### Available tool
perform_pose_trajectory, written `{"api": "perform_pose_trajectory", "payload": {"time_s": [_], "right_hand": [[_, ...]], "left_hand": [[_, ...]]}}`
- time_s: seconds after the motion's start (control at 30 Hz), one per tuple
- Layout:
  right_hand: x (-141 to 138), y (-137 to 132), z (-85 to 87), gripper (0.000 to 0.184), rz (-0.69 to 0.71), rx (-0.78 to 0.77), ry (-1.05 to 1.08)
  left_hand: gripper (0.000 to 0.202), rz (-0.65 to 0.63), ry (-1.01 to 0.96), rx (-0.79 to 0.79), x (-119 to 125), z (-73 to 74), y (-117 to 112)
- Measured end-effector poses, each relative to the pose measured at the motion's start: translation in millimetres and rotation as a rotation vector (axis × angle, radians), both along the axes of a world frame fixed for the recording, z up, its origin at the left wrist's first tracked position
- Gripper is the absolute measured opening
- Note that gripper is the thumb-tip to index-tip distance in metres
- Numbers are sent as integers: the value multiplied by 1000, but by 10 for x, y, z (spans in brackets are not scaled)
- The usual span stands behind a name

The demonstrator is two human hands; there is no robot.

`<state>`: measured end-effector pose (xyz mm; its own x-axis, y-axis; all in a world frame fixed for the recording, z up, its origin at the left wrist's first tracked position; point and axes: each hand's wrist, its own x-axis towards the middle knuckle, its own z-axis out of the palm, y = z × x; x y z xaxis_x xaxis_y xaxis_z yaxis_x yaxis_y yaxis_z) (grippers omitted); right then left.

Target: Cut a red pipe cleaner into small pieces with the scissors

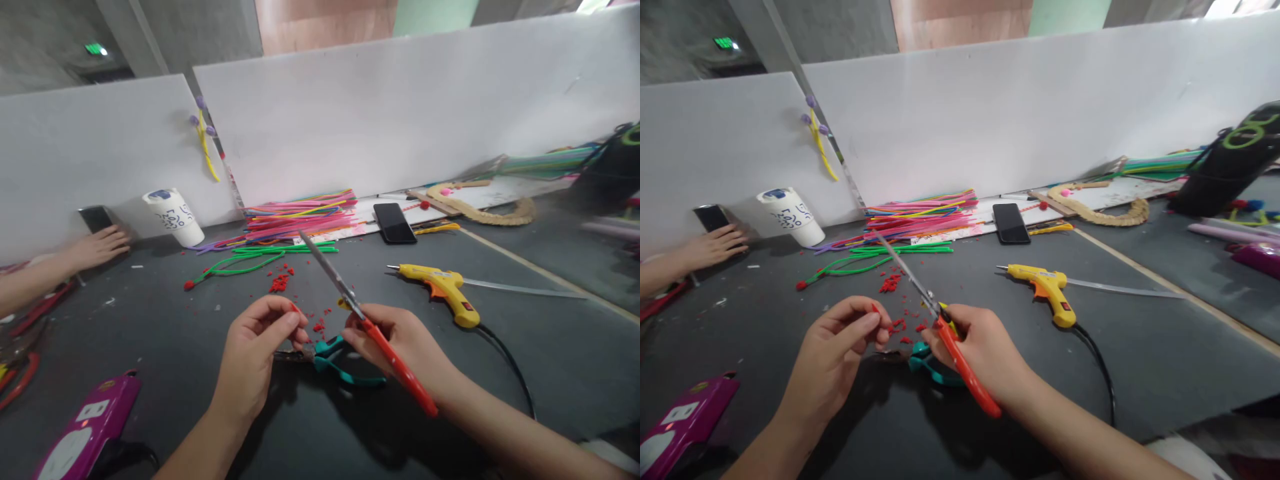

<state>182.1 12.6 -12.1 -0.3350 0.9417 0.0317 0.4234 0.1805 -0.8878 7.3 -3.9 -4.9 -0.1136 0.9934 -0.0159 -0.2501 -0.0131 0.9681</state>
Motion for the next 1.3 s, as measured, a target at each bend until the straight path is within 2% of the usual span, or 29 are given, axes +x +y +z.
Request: {"api": "perform_pose_trajectory", "payload": {"time_s": [0.1, 0.17, 0.3, 0.4, 0.5, 0.67, 0.77, 0.97, 1.17, 1.3], "right_hand": [[-30, 13, 77, 15, -25, -188, 127], [-56, 25, 87, 12, -29, -258, 159], [-113, 39, 23, 7, 32, -214, 255], [-142, 31, -28, 7, 68, -148, 295], [-148, 13, -34, 10, 84, -196, 318], [-138, 1, -13, 7, 111, -280, 355], [-144, 9, -31, 5, 115, -265, 362], [-155, 1, -46, 5, 99, -267, 379], [-127, 27, -24, 5, -54, -269, 364], [-119, 34, -3, 2, 11, -279, 343]], "left_hand": [[6, -129, 137, -64, 40, -21, -13], [7, -182, 310, -43, 61, -47, -25], [6, -200, 677, 83, 75, -111, -47], [6, -201, 764, 116, 67, -125, -51], [5, -233, 638, 56, 51, -107, -39], [14, -407, 188, -162, 26, -98, -15], [11, -431, 72, -253, 28, -110, -12], [8, -376, 92, -249, 47, -95, -12], [9, -276, 209, -195, 66, -49, -19], [8, -237, 284, -168, 79, -44, -18]]}}
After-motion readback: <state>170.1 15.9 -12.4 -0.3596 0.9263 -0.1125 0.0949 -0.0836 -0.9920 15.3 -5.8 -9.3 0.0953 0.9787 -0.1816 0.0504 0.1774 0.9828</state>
